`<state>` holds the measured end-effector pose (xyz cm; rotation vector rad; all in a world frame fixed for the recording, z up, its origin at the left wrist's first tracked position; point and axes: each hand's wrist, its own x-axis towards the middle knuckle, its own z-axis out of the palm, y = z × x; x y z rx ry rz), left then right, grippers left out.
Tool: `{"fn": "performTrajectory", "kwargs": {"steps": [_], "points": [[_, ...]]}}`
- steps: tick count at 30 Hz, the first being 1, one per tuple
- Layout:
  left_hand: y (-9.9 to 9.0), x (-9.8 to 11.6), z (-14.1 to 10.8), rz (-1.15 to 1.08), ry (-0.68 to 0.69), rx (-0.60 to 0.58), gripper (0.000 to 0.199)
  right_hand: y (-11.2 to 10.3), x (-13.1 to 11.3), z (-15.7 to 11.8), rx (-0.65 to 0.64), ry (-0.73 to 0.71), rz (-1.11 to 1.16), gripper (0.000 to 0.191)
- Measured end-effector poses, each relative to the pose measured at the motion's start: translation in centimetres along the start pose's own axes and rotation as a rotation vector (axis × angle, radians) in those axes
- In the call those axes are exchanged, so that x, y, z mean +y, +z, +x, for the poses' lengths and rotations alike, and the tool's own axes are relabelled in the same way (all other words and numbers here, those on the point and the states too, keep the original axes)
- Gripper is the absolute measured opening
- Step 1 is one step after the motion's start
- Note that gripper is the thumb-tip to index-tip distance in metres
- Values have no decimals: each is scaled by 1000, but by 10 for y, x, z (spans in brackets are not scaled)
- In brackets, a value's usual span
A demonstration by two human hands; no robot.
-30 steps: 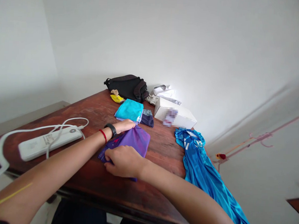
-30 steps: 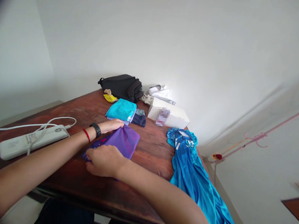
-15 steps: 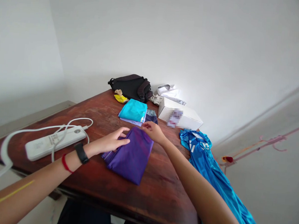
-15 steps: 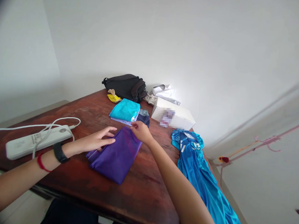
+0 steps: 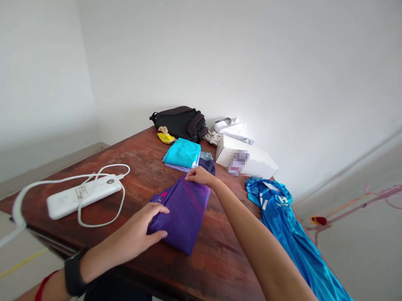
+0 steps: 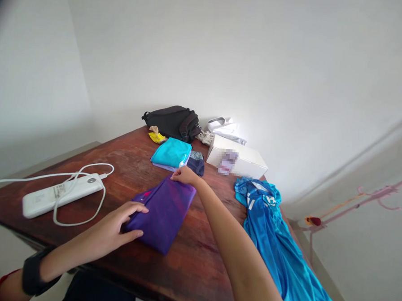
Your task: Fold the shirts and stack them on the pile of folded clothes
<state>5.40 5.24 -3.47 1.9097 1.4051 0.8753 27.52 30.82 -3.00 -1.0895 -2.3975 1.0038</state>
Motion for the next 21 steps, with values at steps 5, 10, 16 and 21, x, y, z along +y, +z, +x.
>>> {"fn": "performTrajectory", "kwargs": {"steps": [5,10,16,21], "points": [[10,-11,-7,5,49,108,36,1,-6,-10,-55,-67,43,18],[20,-10,-15,36,110,217,31,5,-11,-20,-144,-105,238,34],[37,-12,-27,101,164,246,23,9,-12,-13,-35,13,223,33],[41,-11,-30,74,126,317,19,8,-12,-3,20,62,250,40]]}}
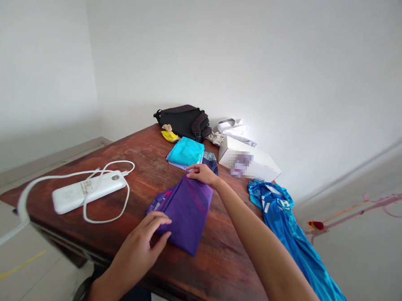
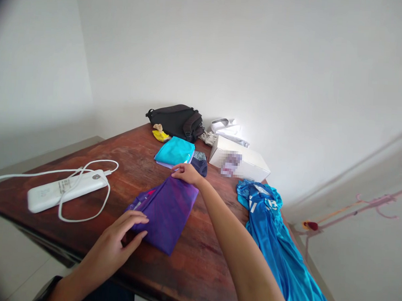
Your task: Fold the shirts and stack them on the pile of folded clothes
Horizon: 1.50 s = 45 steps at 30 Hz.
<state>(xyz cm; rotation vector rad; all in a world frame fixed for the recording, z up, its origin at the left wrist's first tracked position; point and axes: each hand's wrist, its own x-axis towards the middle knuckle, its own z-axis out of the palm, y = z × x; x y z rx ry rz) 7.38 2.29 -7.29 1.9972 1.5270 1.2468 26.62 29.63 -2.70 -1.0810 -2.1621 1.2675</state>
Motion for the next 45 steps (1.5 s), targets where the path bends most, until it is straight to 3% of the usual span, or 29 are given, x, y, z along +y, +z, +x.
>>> {"fn": "performTrajectory", "kwargs": {"steps": [7,16,23,29,36,41,45], "points": [[0,3,1,-38,-87,124,29,-4,-11,1,-163,28,-196,26],[2,1,3,-18,-138,144,29,4,-12,9,-150,67,-217,12],[-2,-5,7,-22,-129,83,24,7,-13,9,-95,69,-166,8],[-7,-1,10,-34,-121,80,26,1,-12,-5,67,34,-29,19],[-3,-2,21,-34,-68,18,23,-15,-1,-61,177,90,153,33],[1,-1,28,-46,0,-35,25,-22,8,-138,227,158,358,35],[7,9,39,-64,80,-82,27,-17,10,-204,365,172,439,35]]}}
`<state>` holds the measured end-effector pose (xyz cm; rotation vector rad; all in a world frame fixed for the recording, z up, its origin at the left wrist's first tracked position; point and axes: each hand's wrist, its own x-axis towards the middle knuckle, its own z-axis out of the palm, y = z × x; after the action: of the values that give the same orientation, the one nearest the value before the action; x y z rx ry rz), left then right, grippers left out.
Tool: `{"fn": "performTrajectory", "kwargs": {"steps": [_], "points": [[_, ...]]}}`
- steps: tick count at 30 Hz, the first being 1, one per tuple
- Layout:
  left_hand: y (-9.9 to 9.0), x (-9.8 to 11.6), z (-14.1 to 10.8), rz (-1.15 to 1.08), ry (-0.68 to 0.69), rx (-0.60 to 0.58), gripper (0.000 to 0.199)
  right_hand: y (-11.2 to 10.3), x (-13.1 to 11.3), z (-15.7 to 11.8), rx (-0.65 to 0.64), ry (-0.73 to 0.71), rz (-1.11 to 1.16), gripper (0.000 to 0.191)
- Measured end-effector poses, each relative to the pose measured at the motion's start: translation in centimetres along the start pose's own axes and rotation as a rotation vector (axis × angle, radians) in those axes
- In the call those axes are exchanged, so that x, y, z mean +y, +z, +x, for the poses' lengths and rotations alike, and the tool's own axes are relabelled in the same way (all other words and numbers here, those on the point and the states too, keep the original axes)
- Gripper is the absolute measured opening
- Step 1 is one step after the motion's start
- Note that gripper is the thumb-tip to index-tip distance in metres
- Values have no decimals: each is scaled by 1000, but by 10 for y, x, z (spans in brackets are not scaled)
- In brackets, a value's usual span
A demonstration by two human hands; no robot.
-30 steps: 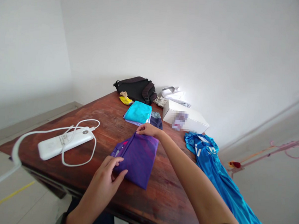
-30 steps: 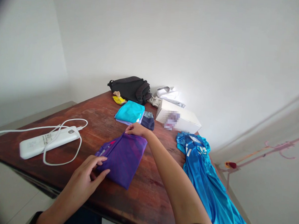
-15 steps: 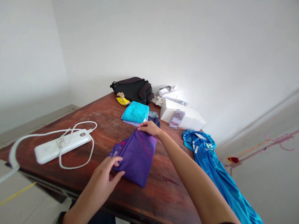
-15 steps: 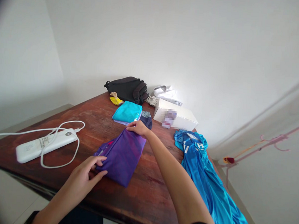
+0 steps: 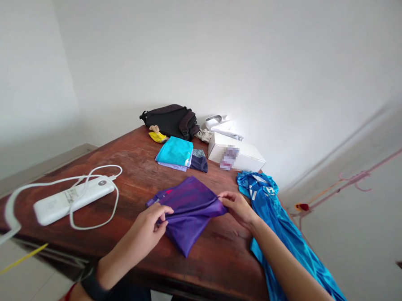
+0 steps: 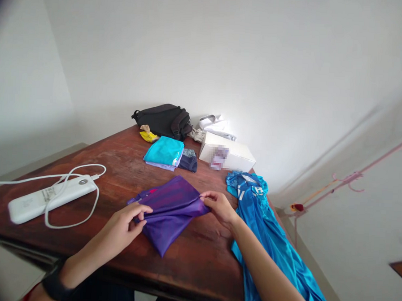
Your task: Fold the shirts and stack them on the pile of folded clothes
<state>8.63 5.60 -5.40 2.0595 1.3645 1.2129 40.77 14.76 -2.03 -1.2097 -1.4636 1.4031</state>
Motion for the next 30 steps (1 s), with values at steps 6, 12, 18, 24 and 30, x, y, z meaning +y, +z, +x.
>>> {"fn": "performTrajectory", "kwargs": {"steps": [6,12,18,24,30], "points": [[7,22,18,0,115,-146,39,-12,-1,-84,206,-34,64,38],[-15,51,16,-42,225,-395,42,-21,-9,-143,257,-29,35,35],[-26,66,-9,-20,215,-301,33,-30,2,-177,341,-206,-142,18],[-5,67,-16,75,134,-403,24,-27,10,-180,495,-287,-175,23],[-8,71,-20,82,124,-405,10,-27,-2,-167,531,-352,-377,23]]}}
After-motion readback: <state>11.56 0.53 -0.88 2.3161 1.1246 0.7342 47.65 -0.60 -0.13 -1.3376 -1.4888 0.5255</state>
